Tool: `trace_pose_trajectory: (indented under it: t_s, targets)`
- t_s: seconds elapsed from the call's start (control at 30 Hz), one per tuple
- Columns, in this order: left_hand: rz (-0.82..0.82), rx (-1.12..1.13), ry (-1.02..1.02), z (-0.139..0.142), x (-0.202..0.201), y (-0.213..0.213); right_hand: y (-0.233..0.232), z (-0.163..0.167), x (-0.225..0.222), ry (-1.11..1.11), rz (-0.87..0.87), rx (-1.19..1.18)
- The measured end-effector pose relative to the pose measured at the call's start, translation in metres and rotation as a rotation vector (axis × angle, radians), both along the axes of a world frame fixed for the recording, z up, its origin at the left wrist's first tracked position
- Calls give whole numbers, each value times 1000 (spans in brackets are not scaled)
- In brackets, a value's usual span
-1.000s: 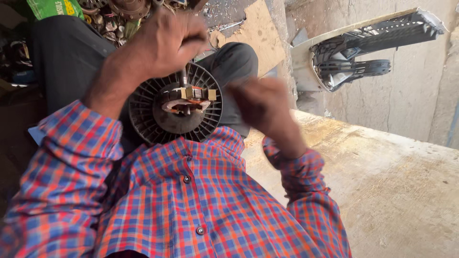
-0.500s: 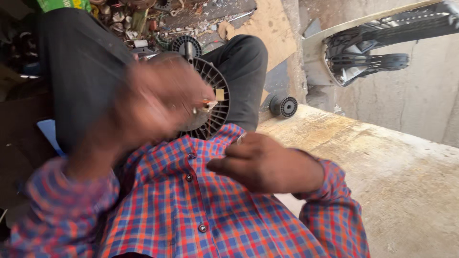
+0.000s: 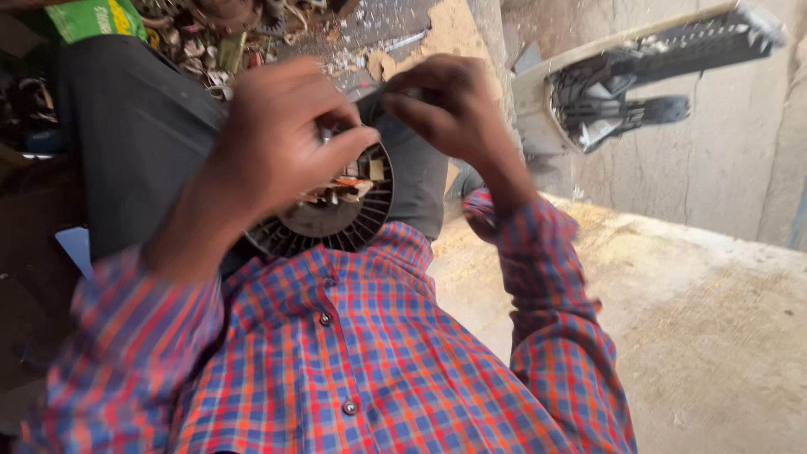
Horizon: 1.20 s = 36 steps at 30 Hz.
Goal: The person sits on the floor and winds copper wire onto a motor stator by hand, using a small wooden jig to hold the stator. The person repeatedly wraps the wire around the stator's poles, occasionally using scissors to trim the wire.
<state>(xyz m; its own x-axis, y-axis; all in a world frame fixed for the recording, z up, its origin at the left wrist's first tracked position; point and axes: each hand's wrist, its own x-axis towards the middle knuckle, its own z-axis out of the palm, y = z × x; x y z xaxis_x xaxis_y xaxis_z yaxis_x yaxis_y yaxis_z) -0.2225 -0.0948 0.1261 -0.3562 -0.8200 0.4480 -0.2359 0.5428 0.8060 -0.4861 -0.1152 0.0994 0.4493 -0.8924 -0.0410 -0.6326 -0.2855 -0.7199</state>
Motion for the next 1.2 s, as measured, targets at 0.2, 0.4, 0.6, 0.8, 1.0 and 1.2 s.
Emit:
trace_pose_trajectory:
  t_s: [0.2,0.4,0.6,0.8,1.0,1.2]
  targets:
    - [-338,277,-217,-25,13,-42,69,72,52,143,739,-116]
    - [-110,-225,-153,-42,29,67,26,53,65,546,557,-378]
    - [60,305,486,-43,18,36,-7,-10,17,-150,186,-167]
    - [-344,85,-382,-7,5,-51,54,50,32,295,540,-231]
    - [-194,-29,110,-23,26,40,52,77,65,1,569,-371]
    - [90,187,398,-45,23,58,-6,-9,28,-89,231,-38]
